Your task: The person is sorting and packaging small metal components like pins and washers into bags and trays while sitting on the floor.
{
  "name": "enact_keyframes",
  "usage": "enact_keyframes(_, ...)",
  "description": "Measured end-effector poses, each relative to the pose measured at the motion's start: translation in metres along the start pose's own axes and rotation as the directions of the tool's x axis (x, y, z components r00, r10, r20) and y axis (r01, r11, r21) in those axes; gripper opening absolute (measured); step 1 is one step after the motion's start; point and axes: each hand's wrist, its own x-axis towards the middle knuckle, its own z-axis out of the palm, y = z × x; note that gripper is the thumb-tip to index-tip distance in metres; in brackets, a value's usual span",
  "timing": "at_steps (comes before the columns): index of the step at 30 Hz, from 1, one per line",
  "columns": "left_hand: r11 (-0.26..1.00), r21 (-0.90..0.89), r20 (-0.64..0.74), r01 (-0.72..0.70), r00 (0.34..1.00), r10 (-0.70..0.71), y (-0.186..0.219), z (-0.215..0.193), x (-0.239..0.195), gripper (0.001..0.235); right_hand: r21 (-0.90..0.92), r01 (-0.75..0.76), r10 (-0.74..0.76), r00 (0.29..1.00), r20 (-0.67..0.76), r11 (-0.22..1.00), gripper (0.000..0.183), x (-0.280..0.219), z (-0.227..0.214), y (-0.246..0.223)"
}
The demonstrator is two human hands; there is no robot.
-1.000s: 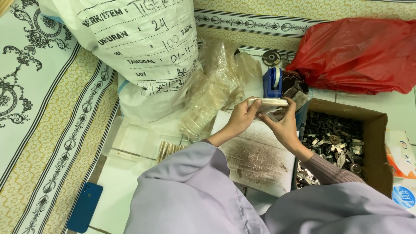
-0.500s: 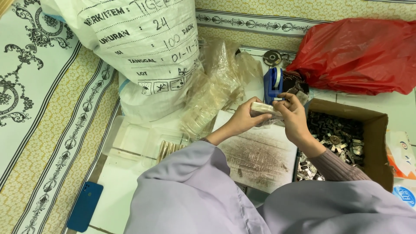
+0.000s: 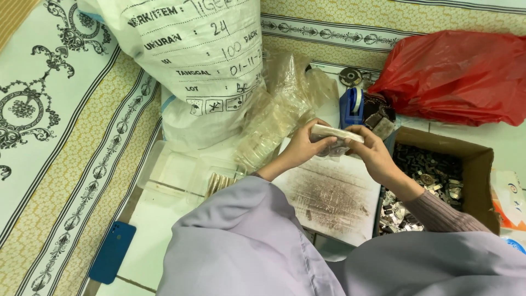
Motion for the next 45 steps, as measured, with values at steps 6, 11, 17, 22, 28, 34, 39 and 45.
enact_keyframes(6,0.994,-0.045,0.007,0.096,0.995,-0.096,0.004,-0.027,-0.017,0.039,-0.076,0.070,-0.071,0.997,-0.011,0.995,0.015,0.007,0.010,0.018)
enact_keyframes(11,0.990,0.020,-0.029,0.141,0.990,-0.141,-0.006,-0.060,-0.042,0.033,-0.106,0.068,-0.060,0.995,0.078,0.992,0.015,0.023,0.042,0.026)
enact_keyframes(17,0.978,0.084,-0.128,0.192,0.975,-0.181,-0.039,-0.127,-0.086,0.025,-0.119,0.012,0.026,0.950,0.312,0.993,0.027,0.042,0.103,0.027)
enact_keyframes(22,0.968,0.052,-0.189,0.246,0.954,-0.232,-0.013,-0.172,-0.140,0.028,-0.057,-0.023,0.043,0.921,0.386,0.998,0.027,0.061,0.159,0.054)
enact_keyframes(28,0.955,0.050,-0.328,0.292,0.908,-0.260,-0.024,-0.215,-0.181,0.022,-0.117,0.047,0.016,0.873,0.488,0.992,0.024,0.081,0.224,0.067)
enact_keyframes(34,0.903,0.210,-0.398,0.375,0.876,-0.271,-0.029,-0.232,-0.210,0.034,-0.172,0.166,-0.042,0.827,0.561,0.971,0.022,0.091,0.272,0.082)
enact_keyframes(39,0.705,0.431,-0.455,0.563,0.810,-0.369,-0.021,-0.233,-0.220,0.035,-0.230,0.270,-0.092,0.810,0.579,0.935,0.021,0.094,0.306,0.097)
enact_keyframes(45,0.544,0.585,-0.558,0.601,0.785,-0.269,-0.069,-0.241,-0.234,0.029,-0.394,0.270,0.000,0.825,0.565,0.878,0.049,0.109,0.328,0.133)
